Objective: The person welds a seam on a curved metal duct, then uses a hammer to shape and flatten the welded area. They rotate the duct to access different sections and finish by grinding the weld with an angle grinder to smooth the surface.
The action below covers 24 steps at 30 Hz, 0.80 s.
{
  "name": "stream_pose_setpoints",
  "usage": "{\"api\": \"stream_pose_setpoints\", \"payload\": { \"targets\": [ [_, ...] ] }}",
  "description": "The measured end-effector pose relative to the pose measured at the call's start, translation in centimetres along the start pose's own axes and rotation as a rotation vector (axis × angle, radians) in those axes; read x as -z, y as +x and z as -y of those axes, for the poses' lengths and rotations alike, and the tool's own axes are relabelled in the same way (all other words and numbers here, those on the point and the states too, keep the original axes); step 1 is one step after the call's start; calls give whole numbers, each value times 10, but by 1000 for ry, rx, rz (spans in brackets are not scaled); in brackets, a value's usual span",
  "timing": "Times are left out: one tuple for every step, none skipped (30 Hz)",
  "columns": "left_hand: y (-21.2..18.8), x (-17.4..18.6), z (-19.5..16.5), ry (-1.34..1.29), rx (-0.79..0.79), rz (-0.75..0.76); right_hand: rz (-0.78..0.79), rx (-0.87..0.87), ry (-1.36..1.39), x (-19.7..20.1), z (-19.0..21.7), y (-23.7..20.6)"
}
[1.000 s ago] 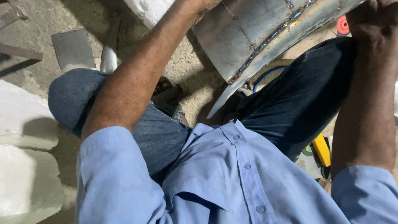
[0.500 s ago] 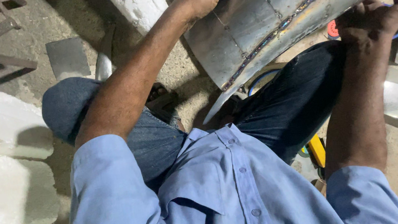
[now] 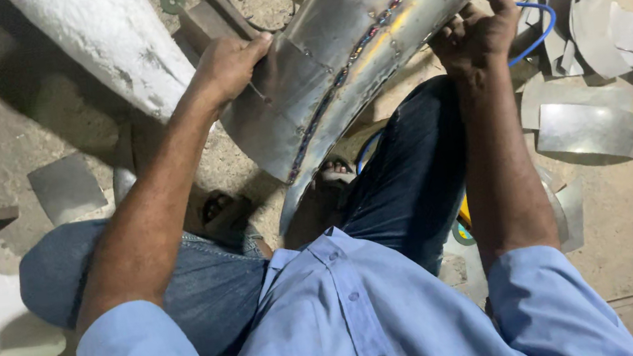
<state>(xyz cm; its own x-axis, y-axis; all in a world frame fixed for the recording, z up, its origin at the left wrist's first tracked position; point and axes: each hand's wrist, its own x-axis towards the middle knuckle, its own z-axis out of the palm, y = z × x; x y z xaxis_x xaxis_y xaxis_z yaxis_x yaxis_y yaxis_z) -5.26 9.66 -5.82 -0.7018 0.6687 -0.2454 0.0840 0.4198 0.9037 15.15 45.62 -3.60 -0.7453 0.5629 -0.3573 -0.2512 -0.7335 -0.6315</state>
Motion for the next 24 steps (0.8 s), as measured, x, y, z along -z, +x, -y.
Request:
{"api": "stream_pose_setpoints", "payload": {
  "targets": [
    [-1,0,-2,-2,11,-9,-5,18,-71,0,0,0],
    [-1,0,-3,-4,24,-21,-9,33,-142,-1,-1,-2],
    [-2,0,-2,-6,41,-33,-15,44,-213,0,-1,-2],
    [-1,-1,-1,-33,37,-30,0,49,-179,3,-2,-2],
    [0,-1,1,-61,34,-28,16,54,-145,4,-3,-1],
    [1,-2,4,-90,32,-26,30,59,-111,5,-4,-1],
    [3,-3,7,-68,24,-33,11,78,-160,7,-4,0],
    [4,-4,10,-47,15,-41,-8,97,-210,8,-5,0],
    [6,-4,13,-26,5,-49,-26,116,-260,9,-5,1],
    [8,-6,16,-39,3,-56,-22,92,-223,11,-5,2],
    [10,-6,18,-53,1,-63,-19,67,-187,12,-4,3],
    [11,-6,20,-66,0,-68,-17,43,-150,12,-3,3],
    [12,-7,20,-59,-1,-68,-13,49,-178,12,-2,2],
    [12,-7,20,-53,-2,-69,-8,55,-206,11,-1,2],
    [12,-8,18,-47,-1,-69,-4,59,-235,12,-1,2],
    [12,-8,17,-92,3,-62,-7,52,-232,12,0,3],
    [11,-8,14,-137,9,-55,-9,44,-229,12,0,2],
    [9,-8,11,-183,16,-50,-10,35,-226,11,0,2],
    [7,-7,7,-223,35,-45,1,47,-202,11,0,1],
    [5,-7,3,-264,55,-41,13,59,-180,11,-1,1],
    [3,-7,-1,-306,74,-39,27,71,-158,10,-1,0],
    [2,-5,-5,-281,106,-32,18,87,-180,10,-2,0],
    [0,-5,-8,-256,139,-26,10,103,-202,11,-3,0],
    [-1,-4,-11,-232,170,-20,3,119,-225,11,-3,0]
  ]
}}
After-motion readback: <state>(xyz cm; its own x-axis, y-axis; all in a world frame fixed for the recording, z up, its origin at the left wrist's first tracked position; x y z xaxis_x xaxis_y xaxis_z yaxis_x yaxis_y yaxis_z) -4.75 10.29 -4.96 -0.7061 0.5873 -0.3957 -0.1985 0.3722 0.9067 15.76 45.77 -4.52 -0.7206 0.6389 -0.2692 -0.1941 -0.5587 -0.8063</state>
